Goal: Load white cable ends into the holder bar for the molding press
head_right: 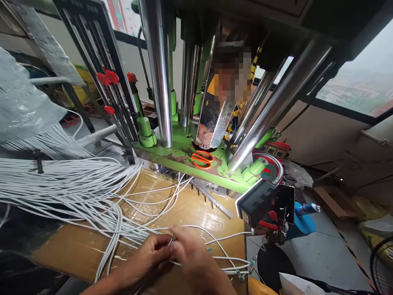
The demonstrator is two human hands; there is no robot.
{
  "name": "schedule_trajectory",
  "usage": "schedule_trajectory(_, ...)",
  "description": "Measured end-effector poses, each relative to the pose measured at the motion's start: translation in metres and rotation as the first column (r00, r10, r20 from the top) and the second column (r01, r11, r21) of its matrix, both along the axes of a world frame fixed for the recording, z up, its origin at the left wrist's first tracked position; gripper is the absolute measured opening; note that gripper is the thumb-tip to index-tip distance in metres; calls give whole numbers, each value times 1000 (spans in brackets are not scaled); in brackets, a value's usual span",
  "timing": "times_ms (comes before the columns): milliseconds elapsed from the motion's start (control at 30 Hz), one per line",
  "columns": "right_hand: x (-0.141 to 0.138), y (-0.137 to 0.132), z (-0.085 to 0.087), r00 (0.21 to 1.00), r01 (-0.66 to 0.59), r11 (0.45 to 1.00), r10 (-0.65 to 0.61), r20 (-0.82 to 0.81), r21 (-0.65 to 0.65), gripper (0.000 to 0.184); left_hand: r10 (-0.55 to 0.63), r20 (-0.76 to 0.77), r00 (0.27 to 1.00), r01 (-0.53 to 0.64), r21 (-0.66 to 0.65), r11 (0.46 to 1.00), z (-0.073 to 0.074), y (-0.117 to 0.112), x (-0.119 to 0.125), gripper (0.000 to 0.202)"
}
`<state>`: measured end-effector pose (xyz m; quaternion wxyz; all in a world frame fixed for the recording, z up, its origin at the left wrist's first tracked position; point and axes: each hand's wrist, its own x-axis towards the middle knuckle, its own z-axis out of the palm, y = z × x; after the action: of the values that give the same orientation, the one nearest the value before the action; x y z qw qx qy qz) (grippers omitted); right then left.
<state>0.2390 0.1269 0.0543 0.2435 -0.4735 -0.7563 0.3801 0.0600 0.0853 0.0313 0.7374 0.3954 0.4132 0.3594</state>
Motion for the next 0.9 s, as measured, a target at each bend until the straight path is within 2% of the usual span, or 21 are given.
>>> schedule_trajectory(133,52,42,-14,941,171,962,-224,253,215,45,130,-2,992,-129,-70,989,0,7,-5,44)
schedule_trajectory(233,87,68,-28,862,114,942,-252,441,315,46,149,31,988,-144,-113,983,-1,10,-7,52)
schedule_trajectory(333,96,74,-31,844,66,949,-218,491,307,37,118,12,993,-117,-75,990,-3,11,-8,51)
schedule_trajectory(433,88,68,-20,850,71,960,-200,488,270,27,96,-137,986,-85,85,993,0,13,-9,40)
schedule_trajectory(533,72,53,-6,871,86,979,-164,464,184,21,129,-405,905,10,323,946,9,15,-12,27)
schedule_trajectory(600,56,37,-3,911,112,989,-142,386,100,29,156,-499,853,118,475,872,13,17,-13,18)
schedule_trajectory(667,38,20,-7,959,172,985,-164,229,-13,36,158,-519,840,212,582,785,12,19,-13,24)
schedule_trajectory(733,22,2,-17,970,244,957,-237,61,-156,38,143,-524,840,278,642,715,7,21,-12,38)
schedule_trajectory(800,11,-12,-28,949,289,914,-312,-37,-285,42,124,-516,847,313,675,668,0,22,-10,47)
schedule_trajectory(900,4,-25,-38,922,321,877,-376,-96,-358,48,91,-499,862,336,696,634,-6,23,-8,54)
